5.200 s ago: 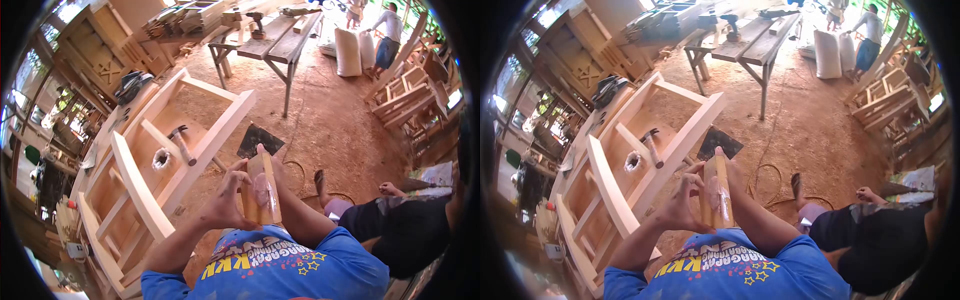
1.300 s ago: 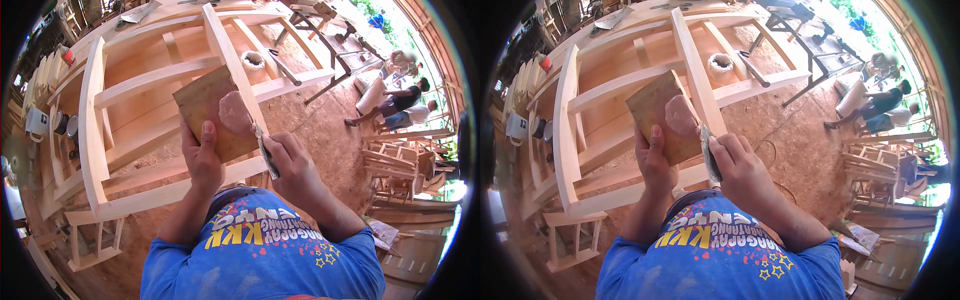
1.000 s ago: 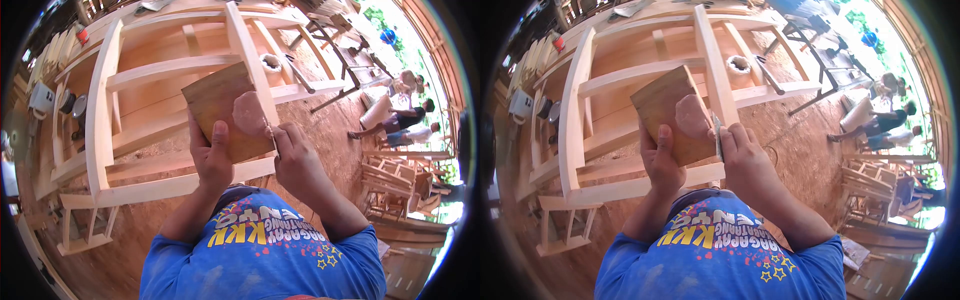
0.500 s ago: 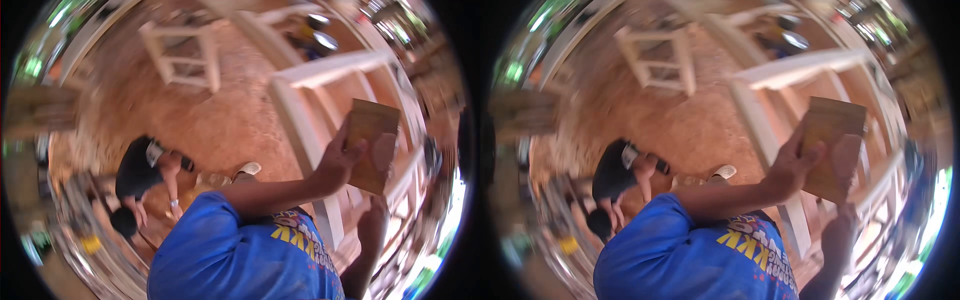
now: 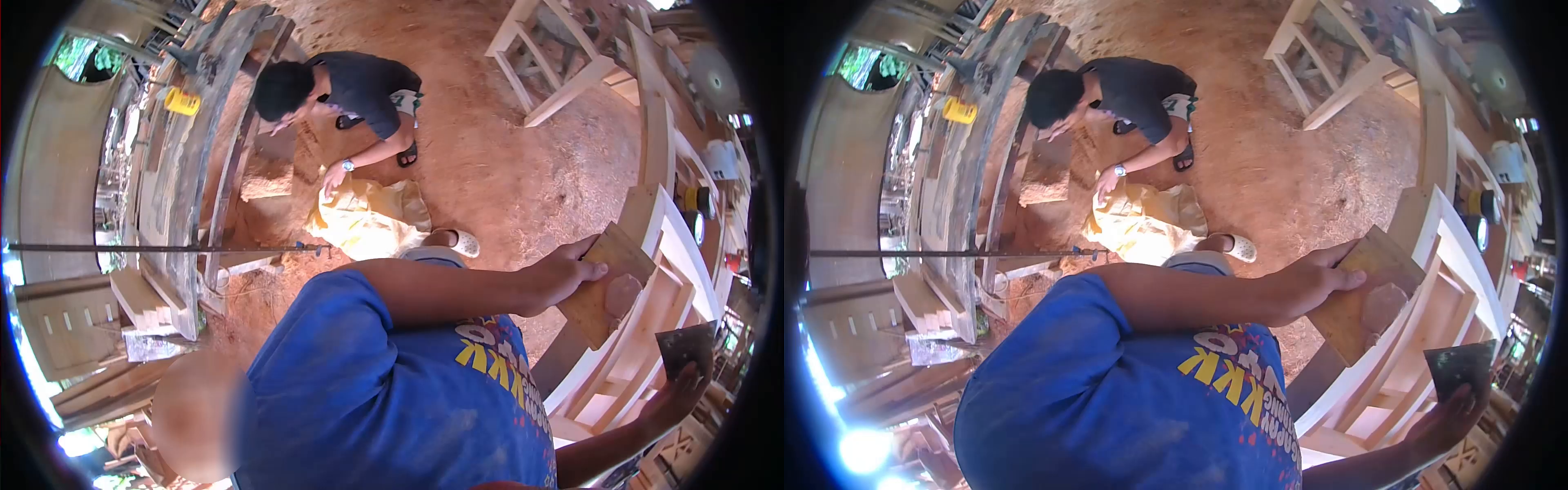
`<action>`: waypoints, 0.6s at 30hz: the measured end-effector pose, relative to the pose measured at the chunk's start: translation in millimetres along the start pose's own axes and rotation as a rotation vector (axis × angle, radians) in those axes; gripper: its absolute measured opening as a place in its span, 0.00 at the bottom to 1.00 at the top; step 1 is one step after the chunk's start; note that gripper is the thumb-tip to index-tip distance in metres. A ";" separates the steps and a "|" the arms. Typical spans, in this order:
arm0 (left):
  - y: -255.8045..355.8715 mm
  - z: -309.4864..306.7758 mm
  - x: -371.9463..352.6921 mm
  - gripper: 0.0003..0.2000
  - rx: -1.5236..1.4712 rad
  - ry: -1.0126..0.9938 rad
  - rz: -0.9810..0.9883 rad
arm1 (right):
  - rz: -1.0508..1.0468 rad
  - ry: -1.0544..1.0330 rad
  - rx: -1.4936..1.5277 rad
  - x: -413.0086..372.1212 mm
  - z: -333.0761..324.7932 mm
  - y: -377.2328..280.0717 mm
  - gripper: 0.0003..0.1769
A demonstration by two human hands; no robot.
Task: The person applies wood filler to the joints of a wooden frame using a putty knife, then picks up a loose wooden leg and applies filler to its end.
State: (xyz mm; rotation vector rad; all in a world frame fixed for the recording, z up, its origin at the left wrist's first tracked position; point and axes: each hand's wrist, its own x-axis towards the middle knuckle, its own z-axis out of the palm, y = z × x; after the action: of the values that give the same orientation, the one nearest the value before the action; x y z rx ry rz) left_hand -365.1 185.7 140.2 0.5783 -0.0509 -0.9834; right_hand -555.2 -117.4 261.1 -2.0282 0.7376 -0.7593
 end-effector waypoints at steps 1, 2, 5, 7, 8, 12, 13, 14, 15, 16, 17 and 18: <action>-1.7 0.4 -0.3 0.30 -0.007 -0.010 0.009 | 0.011 0.010 0.070 3.1 3.2 1.0 0.28; -4.0 0.3 -2.4 0.30 -0.013 -0.027 0.021 | -0.090 -0.033 0.078 5.5 2.1 15.3 0.26; -10.3 2.1 -6.6 0.29 0.039 -0.045 0.015 | -0.064 -0.092 0.268 2.5 18.0 20.4 0.24; -13.0 3.8 -12.0 0.29 0.071 -0.042 -0.024 | -0.039 -0.043 0.278 -8.0 29.1 12.4 0.24; -13.3 5.5 -14.8 0.30 0.074 -0.039 -0.052 | -0.030 -0.017 0.249 -15.7 34.9 7.2 0.24; -28.2 5.4 -18.9 0.31 0.057 -0.095 -0.099 | 0.031 0.067 0.170 -38.2 39.4 -3.5 0.25; -30.4 5.7 -19.6 0.32 0.074 -0.101 -0.113 | 0.042 0.070 0.136 -42.0 38.6 -6.4 0.24; -31.1 6.3 -20.4 0.32 0.093 -0.106 -0.128 | 0.056 0.073 0.104 -45.5 38.2 -10.5 0.24; -30.5 6.2 -21.7 0.32 0.113 -0.107 -0.144 | 0.073 0.076 0.074 -48.5 38.8 -11.8 0.24; -29.2 5.4 -23.4 0.33 0.112 -0.102 -0.140 | 0.073 0.073 0.099 -49.9 38.7 -8.4 0.23; -28.0 4.6 -25.5 0.33 0.108 -0.098 -0.136 | 0.073 0.069 0.121 -50.5 35.8 -3.3 0.23; -28.1 3.0 -26.2 0.33 0.103 -0.094 -0.133 | 0.073 0.067 0.142 -50.8 31.9 2.4 0.23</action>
State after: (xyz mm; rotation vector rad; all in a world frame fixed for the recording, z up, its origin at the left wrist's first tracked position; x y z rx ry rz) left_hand -402.5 193.5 134.8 0.6355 -0.1487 -1.1423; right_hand -565.1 -66.1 231.5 -1.8462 0.7694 -0.8169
